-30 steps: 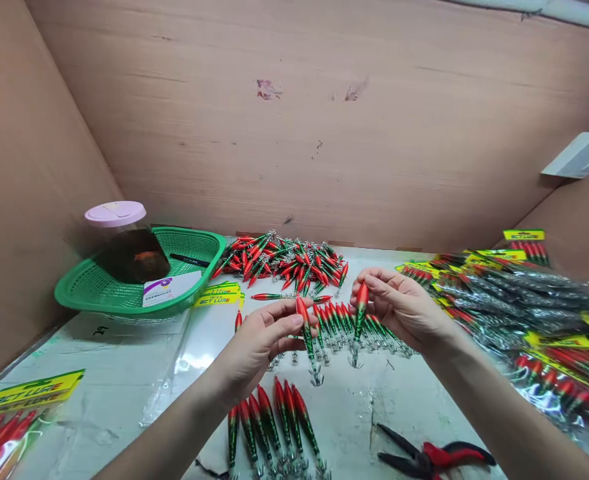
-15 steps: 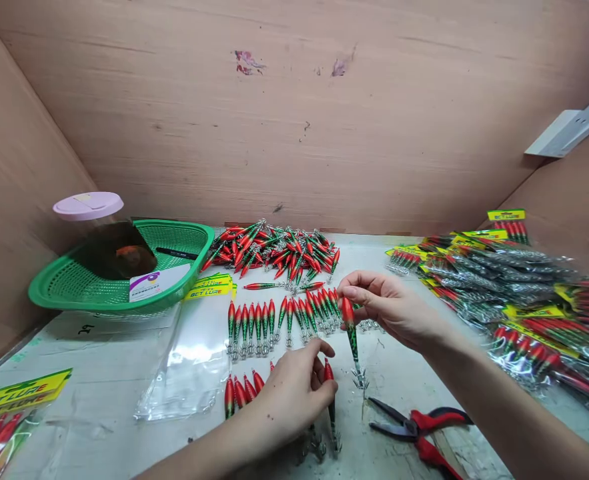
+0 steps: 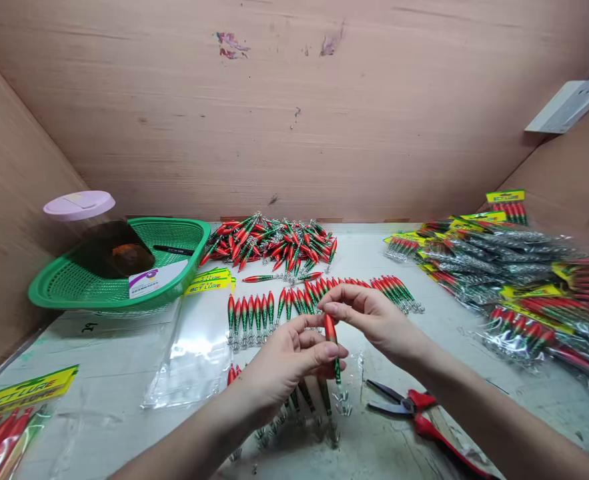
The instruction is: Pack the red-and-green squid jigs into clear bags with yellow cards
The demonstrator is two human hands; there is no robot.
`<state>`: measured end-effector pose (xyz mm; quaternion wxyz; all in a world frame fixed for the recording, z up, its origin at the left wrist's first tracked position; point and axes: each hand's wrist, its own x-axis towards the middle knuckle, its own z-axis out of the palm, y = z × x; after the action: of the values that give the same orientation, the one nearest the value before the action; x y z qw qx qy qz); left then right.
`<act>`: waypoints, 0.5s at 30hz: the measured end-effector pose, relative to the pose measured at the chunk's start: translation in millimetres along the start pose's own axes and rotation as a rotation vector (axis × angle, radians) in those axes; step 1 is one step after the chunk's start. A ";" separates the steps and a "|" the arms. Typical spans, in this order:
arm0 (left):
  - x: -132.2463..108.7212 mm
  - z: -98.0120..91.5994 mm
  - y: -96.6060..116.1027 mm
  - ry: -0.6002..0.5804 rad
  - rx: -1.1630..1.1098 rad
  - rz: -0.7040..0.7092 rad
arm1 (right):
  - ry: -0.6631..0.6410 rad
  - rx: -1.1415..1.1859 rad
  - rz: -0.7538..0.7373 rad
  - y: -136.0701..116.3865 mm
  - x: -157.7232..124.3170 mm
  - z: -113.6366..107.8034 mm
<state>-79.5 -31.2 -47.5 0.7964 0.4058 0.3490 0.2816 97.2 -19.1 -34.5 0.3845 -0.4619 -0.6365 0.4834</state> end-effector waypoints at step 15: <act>1.2 -4.4 -3.7 -0.034 0.098 0.051 | 0.204 -1.523 -0.420 101.7 -184.4 -36.4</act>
<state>-81.6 -30.3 -52.8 0.7738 0.4579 0.3384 0.2776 204.5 -175.9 -132.4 0.1025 -0.5099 -0.8274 -0.2119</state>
